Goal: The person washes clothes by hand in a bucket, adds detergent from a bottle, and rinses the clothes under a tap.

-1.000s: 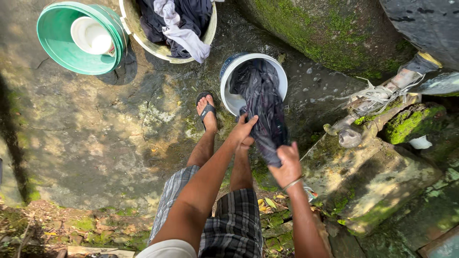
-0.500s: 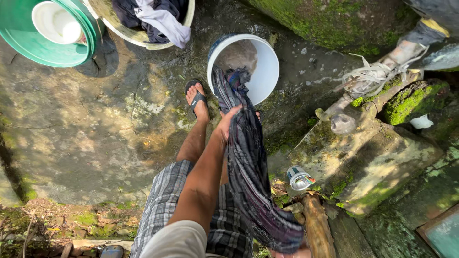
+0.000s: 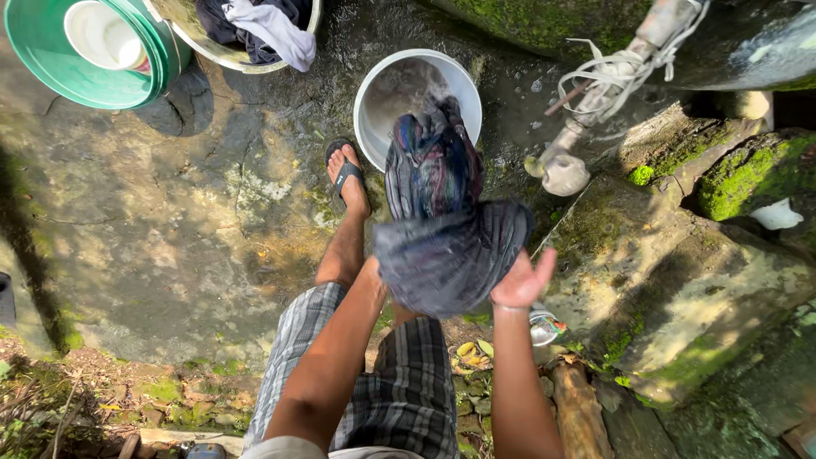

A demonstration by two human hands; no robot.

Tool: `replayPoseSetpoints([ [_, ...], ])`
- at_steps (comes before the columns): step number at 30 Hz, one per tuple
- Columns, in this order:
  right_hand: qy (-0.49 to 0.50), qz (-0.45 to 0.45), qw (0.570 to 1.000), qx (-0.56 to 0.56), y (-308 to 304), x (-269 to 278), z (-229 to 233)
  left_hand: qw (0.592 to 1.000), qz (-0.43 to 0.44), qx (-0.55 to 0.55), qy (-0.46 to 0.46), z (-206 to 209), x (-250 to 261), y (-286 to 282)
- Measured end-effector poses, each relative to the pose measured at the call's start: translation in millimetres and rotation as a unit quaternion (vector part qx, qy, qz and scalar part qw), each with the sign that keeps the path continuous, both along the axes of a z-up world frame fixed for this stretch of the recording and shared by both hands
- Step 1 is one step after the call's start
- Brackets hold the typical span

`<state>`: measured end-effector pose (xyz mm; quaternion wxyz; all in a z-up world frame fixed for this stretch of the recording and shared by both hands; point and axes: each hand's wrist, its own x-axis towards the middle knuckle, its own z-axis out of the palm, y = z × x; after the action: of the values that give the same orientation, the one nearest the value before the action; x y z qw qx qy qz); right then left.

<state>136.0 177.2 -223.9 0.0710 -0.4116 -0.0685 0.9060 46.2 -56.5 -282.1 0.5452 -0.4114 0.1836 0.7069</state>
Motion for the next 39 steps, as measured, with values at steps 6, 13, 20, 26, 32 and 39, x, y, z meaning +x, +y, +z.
replayPoseSetpoints([
  [6, -0.073, 0.162, 0.984, -0.001, -29, 11, -33, 0.996, -0.047, 0.069, -0.030, 47, 37, 4],
  [13, -0.077, 0.214, 0.973, -0.032, -47, 7, -43, 0.988, -0.112, 0.100, 0.046, 106, 47, -3],
  [20, -0.100, 0.208, 0.973, -0.025, -40, -8, -52, 0.913, -0.204, -0.266, 0.233, 155, -48, -18],
  [26, -0.105, 0.146, 0.984, 0.012, -53, -43, -46, 0.795, -0.325, -0.230, 0.458, 117, -128, -15],
  [32, -0.070, 0.043, 0.993, 0.084, -46, -103, -41, 0.806, -0.269, -0.215, 0.482, 76, -130, 50],
  [39, -0.087, 0.059, 0.989, 0.107, -33, -98, -41, 0.767, -0.436, -0.279, 0.380, 64, -150, 65],
])
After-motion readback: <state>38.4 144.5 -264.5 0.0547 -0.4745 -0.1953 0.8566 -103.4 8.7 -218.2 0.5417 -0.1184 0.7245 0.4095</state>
